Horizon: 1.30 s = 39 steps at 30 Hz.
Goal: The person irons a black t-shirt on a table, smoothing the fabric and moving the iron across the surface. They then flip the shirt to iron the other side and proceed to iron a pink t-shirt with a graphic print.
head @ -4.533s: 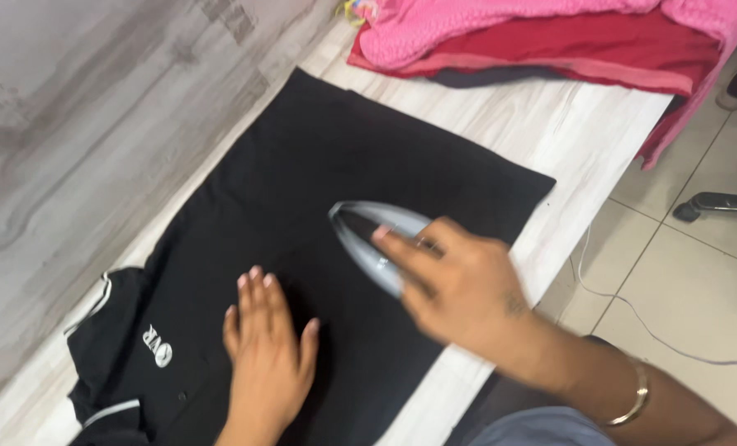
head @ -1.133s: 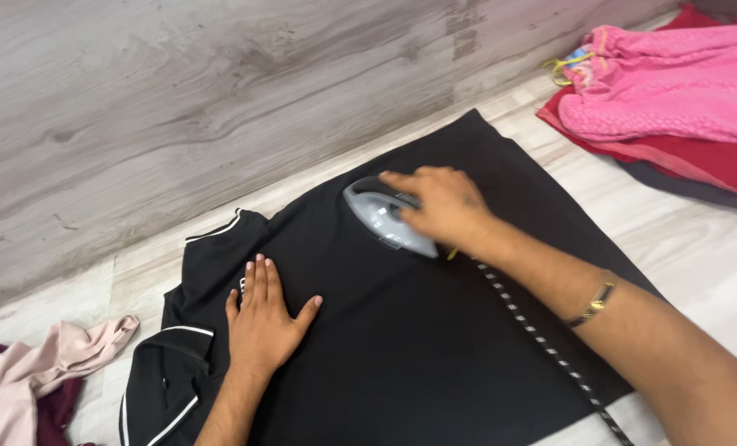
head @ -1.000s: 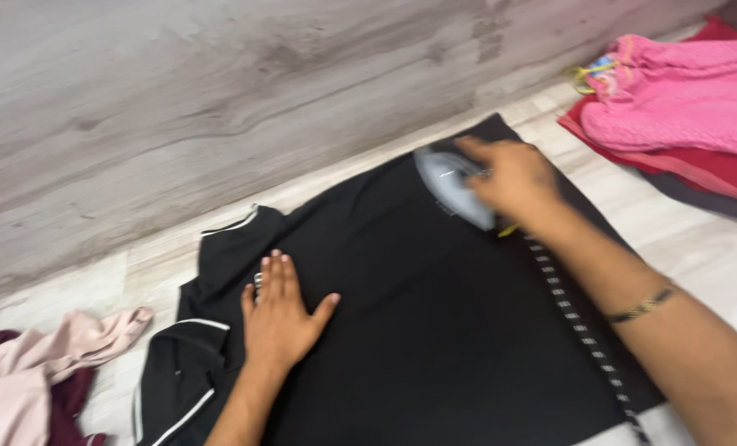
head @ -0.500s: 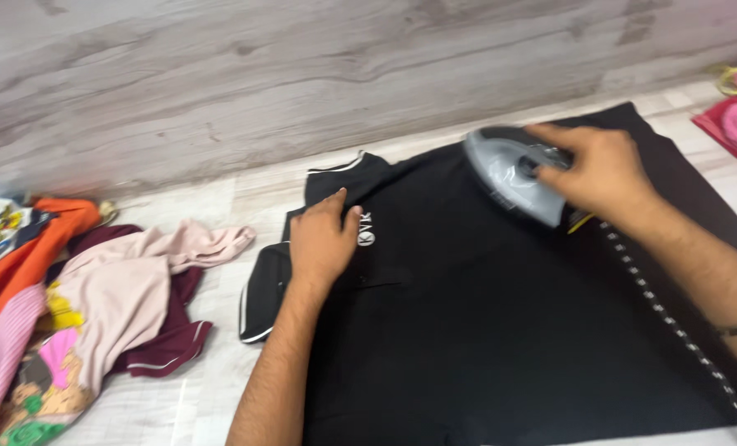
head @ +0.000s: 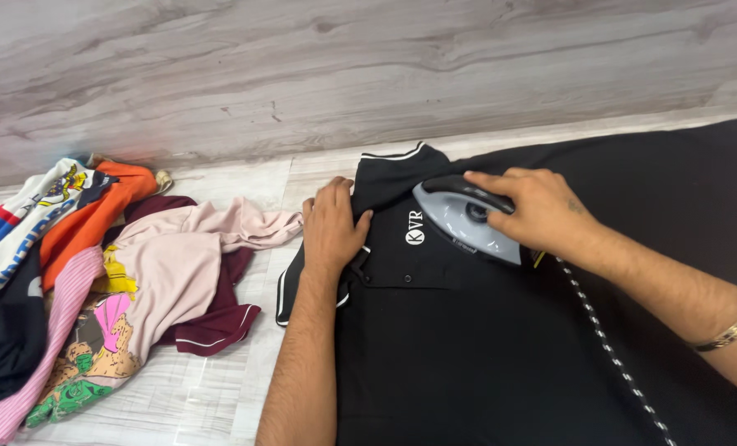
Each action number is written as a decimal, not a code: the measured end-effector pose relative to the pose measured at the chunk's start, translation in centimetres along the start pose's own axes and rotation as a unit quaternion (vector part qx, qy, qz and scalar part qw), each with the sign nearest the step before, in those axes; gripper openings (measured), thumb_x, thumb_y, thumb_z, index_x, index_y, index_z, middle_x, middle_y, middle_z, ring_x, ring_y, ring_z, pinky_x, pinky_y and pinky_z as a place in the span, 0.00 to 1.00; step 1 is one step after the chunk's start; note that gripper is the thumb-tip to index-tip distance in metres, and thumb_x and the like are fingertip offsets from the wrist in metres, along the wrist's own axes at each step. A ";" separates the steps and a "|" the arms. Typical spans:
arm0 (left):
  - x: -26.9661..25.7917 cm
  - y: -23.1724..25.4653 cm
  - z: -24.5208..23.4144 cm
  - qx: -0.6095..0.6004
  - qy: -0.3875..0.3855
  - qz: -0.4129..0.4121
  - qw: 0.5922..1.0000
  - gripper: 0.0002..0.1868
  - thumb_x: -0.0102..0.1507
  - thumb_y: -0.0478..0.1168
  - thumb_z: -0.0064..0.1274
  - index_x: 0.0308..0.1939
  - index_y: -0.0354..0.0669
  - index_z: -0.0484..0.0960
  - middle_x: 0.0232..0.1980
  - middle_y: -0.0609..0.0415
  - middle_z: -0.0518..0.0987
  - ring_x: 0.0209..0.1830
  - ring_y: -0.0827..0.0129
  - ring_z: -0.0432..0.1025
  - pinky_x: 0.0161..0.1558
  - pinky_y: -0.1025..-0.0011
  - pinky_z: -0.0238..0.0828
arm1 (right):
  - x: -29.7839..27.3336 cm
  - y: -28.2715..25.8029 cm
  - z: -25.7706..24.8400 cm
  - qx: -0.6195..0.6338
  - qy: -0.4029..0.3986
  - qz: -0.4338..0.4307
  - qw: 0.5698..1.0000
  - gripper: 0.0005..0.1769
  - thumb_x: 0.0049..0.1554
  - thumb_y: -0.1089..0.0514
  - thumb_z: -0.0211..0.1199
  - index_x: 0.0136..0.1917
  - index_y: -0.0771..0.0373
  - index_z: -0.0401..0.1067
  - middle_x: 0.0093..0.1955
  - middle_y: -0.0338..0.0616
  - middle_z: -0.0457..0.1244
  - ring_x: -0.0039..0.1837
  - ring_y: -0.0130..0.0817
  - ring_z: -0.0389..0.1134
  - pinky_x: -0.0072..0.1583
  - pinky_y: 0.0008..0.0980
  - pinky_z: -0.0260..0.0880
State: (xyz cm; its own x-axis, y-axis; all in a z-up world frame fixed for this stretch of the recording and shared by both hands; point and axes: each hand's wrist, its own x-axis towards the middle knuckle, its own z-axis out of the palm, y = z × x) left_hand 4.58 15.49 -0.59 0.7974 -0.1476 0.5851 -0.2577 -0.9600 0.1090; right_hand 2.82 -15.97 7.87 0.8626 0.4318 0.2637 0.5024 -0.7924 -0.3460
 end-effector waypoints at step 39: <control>-10.4 9.9 -6.5 0.093 -0.208 -0.124 0.966 0.40 0.66 0.59 0.44 0.67 0.24 0.65 0.71 0.26 0.62 0.73 0.30 0.55 0.62 0.35 0.57 | 5.4 -2.3 1.7 0.111 -0.144 -0.157 0.971 0.37 0.44 0.57 0.70 0.68 0.39 0.74 0.44 0.37 0.71 0.44 0.35 0.73 0.48 0.35 0.71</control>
State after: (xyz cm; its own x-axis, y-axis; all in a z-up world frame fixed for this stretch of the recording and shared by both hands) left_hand -9.81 9.12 -0.34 0.9824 0.0466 0.1811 0.0407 -0.9985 0.0360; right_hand 6.40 -11.06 8.52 0.6302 0.7646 0.1349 0.7155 -0.5043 -0.4835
